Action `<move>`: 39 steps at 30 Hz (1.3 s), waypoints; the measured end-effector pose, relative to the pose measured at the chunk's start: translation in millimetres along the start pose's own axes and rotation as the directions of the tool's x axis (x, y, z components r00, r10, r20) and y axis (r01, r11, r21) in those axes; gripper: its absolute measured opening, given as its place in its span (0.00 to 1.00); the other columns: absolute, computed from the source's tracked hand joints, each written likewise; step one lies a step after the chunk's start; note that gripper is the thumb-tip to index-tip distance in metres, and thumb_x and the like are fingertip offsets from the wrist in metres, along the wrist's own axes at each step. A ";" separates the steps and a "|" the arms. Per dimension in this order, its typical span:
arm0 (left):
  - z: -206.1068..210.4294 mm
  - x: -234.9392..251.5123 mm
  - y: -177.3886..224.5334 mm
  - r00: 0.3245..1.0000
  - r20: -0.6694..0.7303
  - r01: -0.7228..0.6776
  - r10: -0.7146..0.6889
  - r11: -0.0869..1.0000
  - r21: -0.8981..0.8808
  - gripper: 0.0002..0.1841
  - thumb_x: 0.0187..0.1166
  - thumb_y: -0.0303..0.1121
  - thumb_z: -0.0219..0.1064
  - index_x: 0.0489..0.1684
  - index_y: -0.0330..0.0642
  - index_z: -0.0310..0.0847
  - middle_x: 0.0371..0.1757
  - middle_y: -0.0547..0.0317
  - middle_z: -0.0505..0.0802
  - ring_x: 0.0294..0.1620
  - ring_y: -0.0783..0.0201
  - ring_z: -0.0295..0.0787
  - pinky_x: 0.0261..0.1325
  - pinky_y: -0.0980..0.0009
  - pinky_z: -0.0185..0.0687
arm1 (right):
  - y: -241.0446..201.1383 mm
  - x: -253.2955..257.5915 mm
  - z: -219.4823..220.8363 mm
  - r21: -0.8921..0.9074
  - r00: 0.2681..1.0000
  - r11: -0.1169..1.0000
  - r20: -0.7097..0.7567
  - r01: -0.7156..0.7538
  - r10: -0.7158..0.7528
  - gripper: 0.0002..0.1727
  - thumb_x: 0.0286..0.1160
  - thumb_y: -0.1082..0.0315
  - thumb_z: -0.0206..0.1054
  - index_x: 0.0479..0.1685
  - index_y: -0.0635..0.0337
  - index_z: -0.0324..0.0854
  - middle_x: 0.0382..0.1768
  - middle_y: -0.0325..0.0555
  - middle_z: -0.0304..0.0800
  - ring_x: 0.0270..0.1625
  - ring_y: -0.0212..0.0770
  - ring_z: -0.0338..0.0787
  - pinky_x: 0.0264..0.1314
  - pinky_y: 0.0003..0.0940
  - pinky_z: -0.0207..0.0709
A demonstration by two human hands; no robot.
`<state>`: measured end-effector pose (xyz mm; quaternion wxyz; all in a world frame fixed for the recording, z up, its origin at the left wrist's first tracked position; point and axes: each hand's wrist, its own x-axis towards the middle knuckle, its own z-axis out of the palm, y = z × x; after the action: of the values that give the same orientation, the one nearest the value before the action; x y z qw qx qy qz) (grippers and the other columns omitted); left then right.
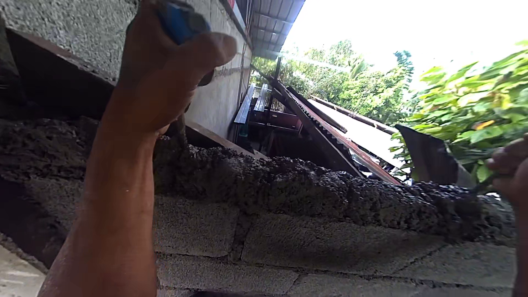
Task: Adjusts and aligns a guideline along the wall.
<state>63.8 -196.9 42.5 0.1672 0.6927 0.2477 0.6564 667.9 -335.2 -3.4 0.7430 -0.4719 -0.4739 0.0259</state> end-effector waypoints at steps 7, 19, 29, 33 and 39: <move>-7.5 -7.4 -16.9 0.999 -0.013 0.042 -0.042 0.998 0.054 0.37 0.64 0.58 0.79 0.72 0.57 0.70 0.53 0.71 0.86 0.49 0.75 0.87 0.52 0.68 0.88 | -27.9 -12.5 25.4 -0.091 0.985 0.995 -0.167 -0.051 0.036 0.26 0.91 0.36 0.39 0.37 0.40 0.74 0.15 0.23 0.66 0.13 0.25 0.67 0.17 0.26 0.69; -4.2 -5.0 -24.5 1.000 -0.025 -0.011 0.011 1.000 -0.005 0.29 0.66 0.45 0.79 0.63 0.42 0.76 0.50 0.68 0.88 0.52 0.77 0.86 0.61 0.74 0.83 | -24.0 -12.9 25.8 0.033 0.995 0.999 -0.102 -0.001 0.004 0.27 0.95 0.44 0.39 0.35 0.49 0.74 0.12 0.27 0.61 0.11 0.27 0.60 0.14 0.24 0.60; -20.3 4.1 -62.5 0.997 0.005 -0.074 0.074 0.997 -0.026 0.31 0.67 0.47 0.81 0.69 0.48 0.77 0.58 0.65 0.89 0.59 0.70 0.86 0.66 0.66 0.83 | -23.6 -12.6 26.2 0.078 0.996 0.997 -0.093 0.006 0.002 0.25 0.96 0.45 0.41 0.36 0.50 0.74 0.11 0.29 0.60 0.10 0.27 0.62 0.13 0.24 0.62; -21.2 3.9 -62.5 0.998 -0.005 -0.068 0.068 0.998 -0.012 0.32 0.66 0.46 0.81 0.70 0.49 0.76 0.57 0.66 0.88 0.58 0.71 0.86 0.65 0.68 0.83 | -23.6 -12.6 25.7 0.086 0.996 0.996 -0.084 0.007 0.000 0.25 0.96 0.46 0.41 0.36 0.50 0.73 0.11 0.29 0.60 0.10 0.27 0.62 0.13 0.23 0.62; -24.5 5.5 -70.8 0.999 -0.001 -0.044 0.044 0.999 -0.018 0.31 0.68 0.45 0.80 0.71 0.49 0.76 0.57 0.66 0.89 0.59 0.71 0.86 0.66 0.68 0.83 | -23.2 -13.4 26.3 0.081 0.996 0.997 -0.091 0.010 -0.003 0.25 0.96 0.45 0.41 0.36 0.49 0.73 0.12 0.29 0.61 0.11 0.27 0.61 0.13 0.23 0.61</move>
<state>30.8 -137.9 9.7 0.1587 0.6962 0.2266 0.6623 631.8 -336.8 7.1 0.7824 -0.4405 -0.4397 0.0211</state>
